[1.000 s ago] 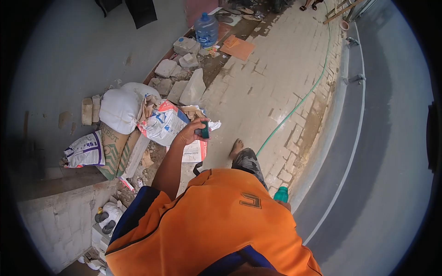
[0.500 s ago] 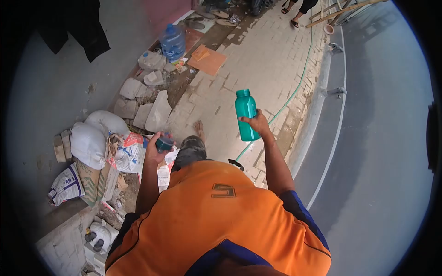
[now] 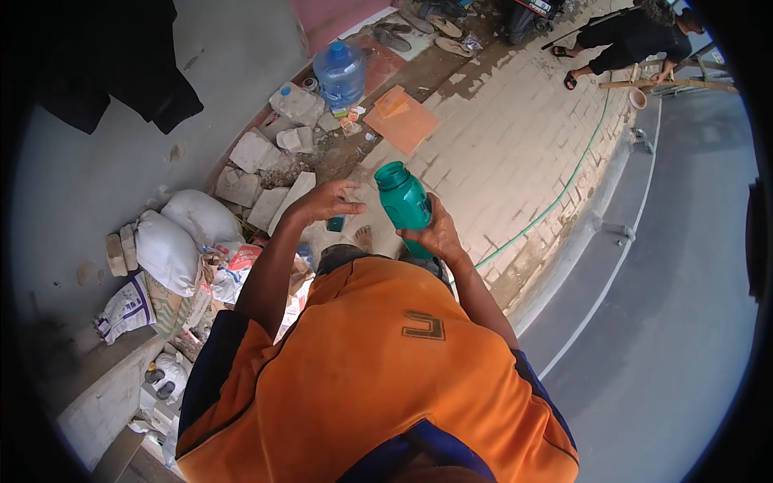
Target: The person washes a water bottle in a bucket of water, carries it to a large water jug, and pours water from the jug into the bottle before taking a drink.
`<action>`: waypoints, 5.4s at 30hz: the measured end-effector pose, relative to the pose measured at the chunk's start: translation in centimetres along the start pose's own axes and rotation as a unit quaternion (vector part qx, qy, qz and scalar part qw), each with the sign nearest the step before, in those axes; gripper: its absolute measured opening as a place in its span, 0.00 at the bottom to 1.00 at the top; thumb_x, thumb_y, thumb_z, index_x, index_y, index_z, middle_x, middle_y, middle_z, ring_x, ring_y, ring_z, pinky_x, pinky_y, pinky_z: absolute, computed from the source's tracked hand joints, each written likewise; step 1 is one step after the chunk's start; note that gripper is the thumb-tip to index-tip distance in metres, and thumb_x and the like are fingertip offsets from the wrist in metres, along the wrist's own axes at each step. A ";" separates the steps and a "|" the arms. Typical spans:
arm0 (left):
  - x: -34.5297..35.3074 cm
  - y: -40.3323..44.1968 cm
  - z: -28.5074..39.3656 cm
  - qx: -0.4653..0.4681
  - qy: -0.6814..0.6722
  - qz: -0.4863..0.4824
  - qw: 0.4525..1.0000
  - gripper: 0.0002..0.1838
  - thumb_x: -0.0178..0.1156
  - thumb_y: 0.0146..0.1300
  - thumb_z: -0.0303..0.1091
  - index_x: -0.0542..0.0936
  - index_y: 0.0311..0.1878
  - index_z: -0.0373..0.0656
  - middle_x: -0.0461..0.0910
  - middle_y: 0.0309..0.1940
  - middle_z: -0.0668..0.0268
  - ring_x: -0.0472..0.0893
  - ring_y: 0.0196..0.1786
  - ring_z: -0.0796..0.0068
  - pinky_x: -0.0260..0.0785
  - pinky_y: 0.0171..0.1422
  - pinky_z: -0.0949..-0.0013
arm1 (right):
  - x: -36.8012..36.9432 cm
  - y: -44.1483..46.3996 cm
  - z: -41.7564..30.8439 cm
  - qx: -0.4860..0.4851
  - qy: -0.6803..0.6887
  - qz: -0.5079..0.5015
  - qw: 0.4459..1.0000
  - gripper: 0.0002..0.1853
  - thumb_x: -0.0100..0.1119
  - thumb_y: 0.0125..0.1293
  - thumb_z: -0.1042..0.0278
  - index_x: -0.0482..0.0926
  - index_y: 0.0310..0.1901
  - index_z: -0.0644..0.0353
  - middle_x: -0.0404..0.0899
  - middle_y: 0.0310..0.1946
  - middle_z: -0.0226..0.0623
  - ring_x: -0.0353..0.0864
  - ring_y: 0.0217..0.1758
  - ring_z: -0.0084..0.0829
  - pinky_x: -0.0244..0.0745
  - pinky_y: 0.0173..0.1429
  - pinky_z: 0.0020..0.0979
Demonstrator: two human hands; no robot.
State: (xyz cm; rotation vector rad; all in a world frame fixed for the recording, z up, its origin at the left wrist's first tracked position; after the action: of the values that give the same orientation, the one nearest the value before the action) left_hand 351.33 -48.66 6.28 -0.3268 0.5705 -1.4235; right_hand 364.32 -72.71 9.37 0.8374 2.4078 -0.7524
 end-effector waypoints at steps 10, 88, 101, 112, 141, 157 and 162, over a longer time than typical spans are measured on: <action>-2.7 10.1 8.1 0.037 -0.140 0.173 0.974 0.45 0.83 0.46 0.47 0.75 0.66 0.40 0.83 0.54 0.60 0.81 0.56 0.67 0.74 0.62 0.63 | -5.5 19.8 -2.6 -0.232 -0.120 -0.115 0.958 0.58 0.84 0.40 0.48 0.61 0.71 0.59 0.73 0.61 0.52 0.70 0.69 0.52 0.62 0.73 0.52; -10.7 44.6 -36.5 -0.006 -0.282 0.743 0.607 0.50 0.81 0.47 0.56 0.73 0.67 0.35 0.77 0.61 0.58 0.77 0.61 0.67 0.72 0.65 0.63 | 30.7 98.5 -3.1 -0.426 -0.344 -0.139 0.825 0.21 0.66 0.49 0.52 0.77 0.30 0.64 0.80 0.25 0.48 0.78 0.30 0.46 0.74 0.39 0.43; -17.0 44.4 -37.4 0.133 -0.225 0.787 0.559 0.28 0.71 0.60 0.38 0.79 0.62 0.36 0.85 0.46 0.66 0.82 0.46 0.78 0.74 0.55 0.73 | 31.0 99.1 -2.6 -0.507 -0.277 -0.125 0.807 0.16 0.65 0.50 0.55 0.77 0.23 0.61 0.76 0.18 0.37 0.73 0.21 0.30 0.68 0.29 0.37; -18.2 46.1 -38.4 0.114 -0.264 0.767 0.573 0.27 0.67 0.61 0.48 0.81 0.56 0.35 0.82 0.44 0.66 0.78 0.46 0.77 0.71 0.54 0.71 | 29.2 95.1 -2.4 -0.488 -0.324 -0.061 0.808 0.19 0.60 0.46 0.57 0.84 0.32 0.67 0.83 0.31 0.59 0.83 0.37 0.57 0.77 0.43 0.46; -18.5 44.4 -39.3 0.117 -0.261 0.766 0.575 0.30 0.66 0.62 0.51 0.81 0.56 0.34 0.82 0.44 0.65 0.77 0.46 0.76 0.70 0.55 0.69 | 28.6 95.2 -2.3 -0.461 -0.376 -0.025 0.804 0.29 0.62 0.52 0.44 0.83 0.40 0.68 0.85 0.34 0.59 0.84 0.41 0.56 0.77 0.47 0.47; -18.8 43.8 -38.8 0.110 -0.260 0.770 0.572 0.29 0.68 0.61 0.48 0.81 0.56 0.33 0.83 0.44 0.65 0.79 0.45 0.76 0.72 0.54 0.70 | 28.3 92.0 -1.5 -0.694 -0.154 0.195 0.676 0.19 0.69 0.50 0.55 0.76 0.25 0.66 0.80 0.25 0.51 0.80 0.28 0.53 0.76 0.36 0.50; -18.6 42.0 -38.8 0.126 -0.243 0.795 0.541 0.27 0.67 0.63 0.46 0.81 0.57 0.34 0.84 0.44 0.65 0.81 0.45 0.76 0.73 0.54 0.70 | 29.5 85.7 -1.9 -0.606 -0.010 -0.034 0.795 0.34 0.74 0.54 0.38 0.69 0.18 0.62 0.72 0.15 0.41 0.71 0.17 0.39 0.69 0.26 0.43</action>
State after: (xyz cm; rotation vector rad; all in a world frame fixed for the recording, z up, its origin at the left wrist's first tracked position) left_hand 363.99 -20.06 -45.03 0.1177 0.0070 0.4424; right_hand 400.63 -2.83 -35.50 0.1664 2.2354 0.7754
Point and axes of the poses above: each hand's wrist, its own y-axis towards the middle knuckle, its own x-axis out of the palm, z = x × y, the point moved 5 cm from there along y, towards the middle knuckle
